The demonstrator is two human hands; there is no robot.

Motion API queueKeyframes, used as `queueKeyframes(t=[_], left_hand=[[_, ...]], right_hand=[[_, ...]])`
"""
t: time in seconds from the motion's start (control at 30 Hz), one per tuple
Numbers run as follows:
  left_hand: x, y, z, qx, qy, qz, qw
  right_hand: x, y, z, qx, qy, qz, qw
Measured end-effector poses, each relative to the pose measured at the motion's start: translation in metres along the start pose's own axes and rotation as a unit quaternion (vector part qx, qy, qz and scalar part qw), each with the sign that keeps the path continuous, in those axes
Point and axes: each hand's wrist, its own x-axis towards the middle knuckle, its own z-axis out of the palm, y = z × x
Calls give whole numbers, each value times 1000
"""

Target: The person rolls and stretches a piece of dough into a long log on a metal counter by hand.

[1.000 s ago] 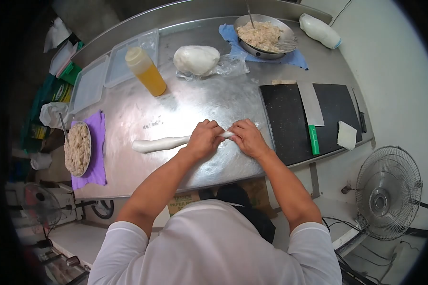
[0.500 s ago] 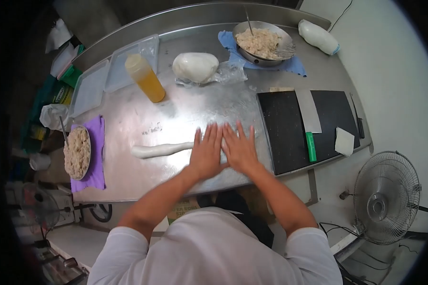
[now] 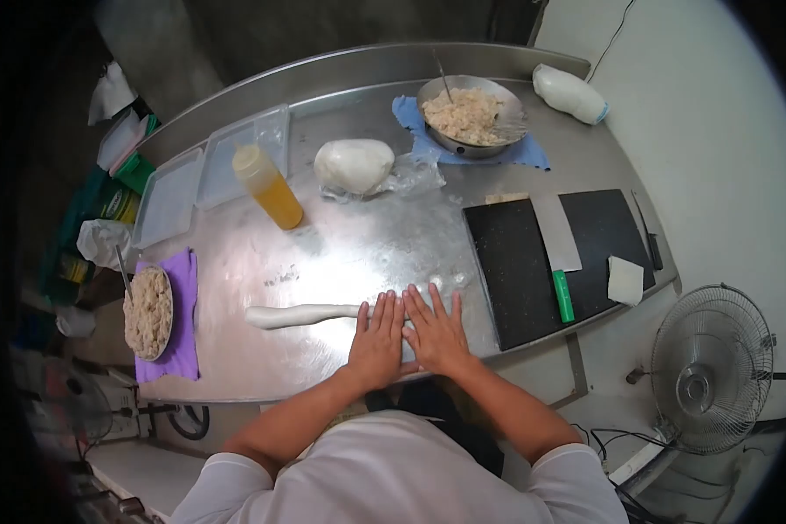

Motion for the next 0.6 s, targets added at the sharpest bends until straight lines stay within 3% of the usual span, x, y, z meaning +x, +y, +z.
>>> queueKeyframes(t=[0.1,0.2,0.23,0.3,0.37,0.43,0.5,0.57,0.6], left_hand=[[34,-7,-12,8,-2,-28,1000],[74,-36,-35,-20,-108,-43,993],[72,-45,-56,8,-102,-55,993],[53,-83,-72,31,-30,-83,996],[13,-103,-93,27,-35,-136,990],[-18,-103,-83,78,-103,-152,980],[-30,-101,-68,60,-133,-172,974],[-43,-102,-49,82,0,-141,987],[-56,-98,-47,82,-2,-135,987]], right_hand=[[25,10,-9,-40,-28,13,999],[77,27,-34,-38,-55,42,997],[78,26,-40,-32,-67,39,996],[81,20,-60,41,44,75,995],[79,-5,-52,58,63,66,994],[85,-43,-31,-2,26,-30,999],[98,-81,-8,38,13,-92,995],[93,-97,4,39,-1,-102,994],[84,-101,-3,28,-23,-95,995]])
